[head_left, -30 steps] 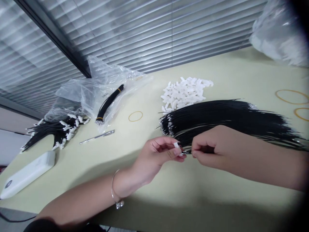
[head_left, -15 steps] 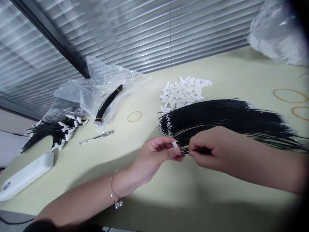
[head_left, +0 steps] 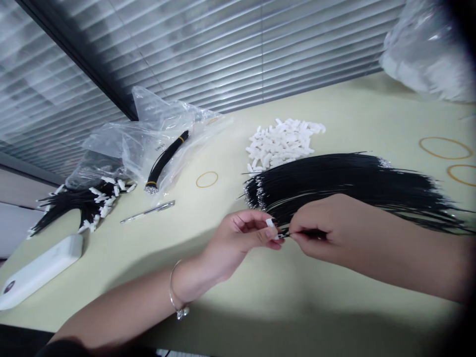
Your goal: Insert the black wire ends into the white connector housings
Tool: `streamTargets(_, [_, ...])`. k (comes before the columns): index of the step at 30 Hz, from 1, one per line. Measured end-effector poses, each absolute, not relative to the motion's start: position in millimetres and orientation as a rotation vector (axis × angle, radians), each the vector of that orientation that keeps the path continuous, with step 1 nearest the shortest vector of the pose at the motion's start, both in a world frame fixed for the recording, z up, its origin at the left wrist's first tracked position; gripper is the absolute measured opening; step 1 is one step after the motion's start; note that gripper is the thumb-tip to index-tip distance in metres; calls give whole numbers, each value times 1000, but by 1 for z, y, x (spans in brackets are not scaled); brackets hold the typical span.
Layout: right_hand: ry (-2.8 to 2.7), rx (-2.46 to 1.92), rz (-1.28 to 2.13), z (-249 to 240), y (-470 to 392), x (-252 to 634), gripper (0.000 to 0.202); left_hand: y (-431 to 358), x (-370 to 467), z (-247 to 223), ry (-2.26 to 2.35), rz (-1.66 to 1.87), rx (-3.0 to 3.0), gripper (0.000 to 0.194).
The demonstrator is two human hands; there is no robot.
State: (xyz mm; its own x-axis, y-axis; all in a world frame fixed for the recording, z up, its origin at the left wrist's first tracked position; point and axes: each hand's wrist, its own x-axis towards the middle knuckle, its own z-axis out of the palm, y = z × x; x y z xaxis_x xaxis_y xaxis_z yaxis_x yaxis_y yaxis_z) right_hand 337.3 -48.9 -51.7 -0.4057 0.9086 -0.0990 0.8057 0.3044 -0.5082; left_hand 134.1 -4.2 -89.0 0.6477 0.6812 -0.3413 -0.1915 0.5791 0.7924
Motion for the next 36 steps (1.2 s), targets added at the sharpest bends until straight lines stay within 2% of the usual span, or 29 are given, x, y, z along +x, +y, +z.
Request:
streamTargets(7, [-2411,-1506,465,-54,-55,335,25,-4,134,-90,692,563,810,24])
streamTargets(13, [-2507,-1192,135,-61,-59,338,28,-5,135,-90,707,559,809,23])
streamTargets(22, [-2273,-1617,770,-52,-48,329,22,-6,136,-87,718,578,811,21])
streamTargets(29, [-2139,-1587,904,-61,-48,328,23,-7,137,-89,728,621,798,24])
streamTargets(33, [-1998,-1596,1145,-61,-47,328,27,-7,137,-89,722,606,815,24])
streamTargets(36, [-1948,-1592,1201,-59,-47,329,28,-7,137,-89,715,606,822,24])
